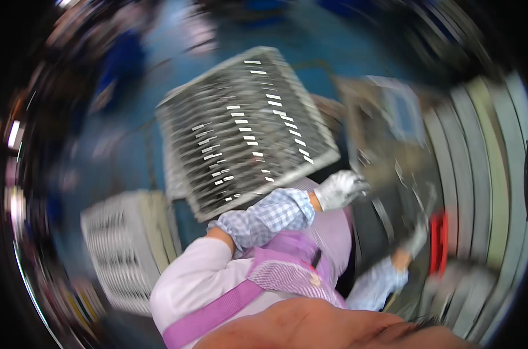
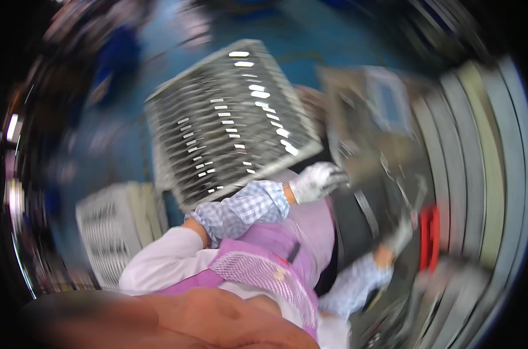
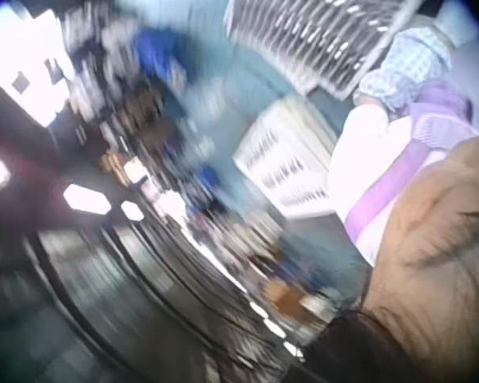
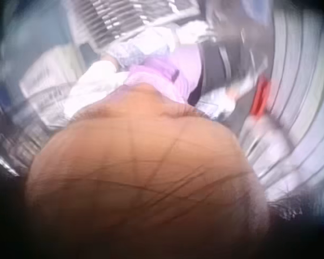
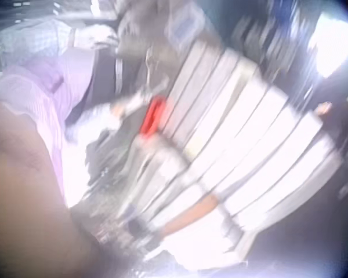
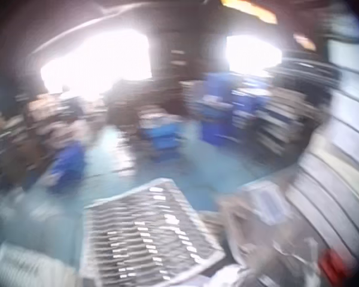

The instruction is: The worker inspects metal components from a tray, measures them with digital calipers, and adjusts them using a mallet on a workbench.

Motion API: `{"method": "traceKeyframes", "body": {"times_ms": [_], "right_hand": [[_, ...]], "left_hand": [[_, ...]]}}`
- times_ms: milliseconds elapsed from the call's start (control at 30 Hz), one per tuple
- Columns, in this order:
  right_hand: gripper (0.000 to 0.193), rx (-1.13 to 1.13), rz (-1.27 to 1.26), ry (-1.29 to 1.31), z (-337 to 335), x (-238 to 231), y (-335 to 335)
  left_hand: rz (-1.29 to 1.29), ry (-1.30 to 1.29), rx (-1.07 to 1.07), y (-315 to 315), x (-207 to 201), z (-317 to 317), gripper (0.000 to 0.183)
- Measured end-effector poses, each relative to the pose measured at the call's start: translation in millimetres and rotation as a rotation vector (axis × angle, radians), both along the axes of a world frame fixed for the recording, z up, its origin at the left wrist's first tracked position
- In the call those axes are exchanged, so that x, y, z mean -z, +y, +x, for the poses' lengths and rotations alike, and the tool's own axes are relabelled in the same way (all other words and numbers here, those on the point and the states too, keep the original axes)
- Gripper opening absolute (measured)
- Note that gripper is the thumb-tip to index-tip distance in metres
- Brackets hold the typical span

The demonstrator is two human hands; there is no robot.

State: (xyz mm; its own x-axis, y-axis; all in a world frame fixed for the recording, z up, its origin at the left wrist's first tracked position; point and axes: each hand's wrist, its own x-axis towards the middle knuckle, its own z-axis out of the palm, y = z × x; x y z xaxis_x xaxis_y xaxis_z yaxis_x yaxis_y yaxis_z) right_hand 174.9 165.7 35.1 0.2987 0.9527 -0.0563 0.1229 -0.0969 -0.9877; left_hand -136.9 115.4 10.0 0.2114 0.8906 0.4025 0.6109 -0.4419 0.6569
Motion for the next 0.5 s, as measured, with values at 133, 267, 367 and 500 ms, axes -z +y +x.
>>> {"method": "traceKeyframes", "body": {"times_ms": [133, 267, 367, 500], "right_hand": [[0.034, -0.063, -0.141, -0.072, -3.2, 0.8, -19.6], [0.025, -0.109, -0.301, -0.084, 14.9, -6.2, -45.6], [0.022, -0.113, -0.253, -0.159, -2.7, -1.7, -50.0], [0.021, -0.151, -0.341, -0.388, -3.7, -0.5, -45.0]], "left_hand": [[-0.227, 0.322, 0.050, 3.8, 47.7, 83.7, 0.068], [-0.086, 0.281, 0.085, 0.0, 43.5, 79.8, 0.055], [-0.072, 0.150, 0.056, 1.6, 47.3, 85.8, 0.044], [-0.071, 0.120, -0.082, 9.2, 39.7, 91.8, 0.033]]}}
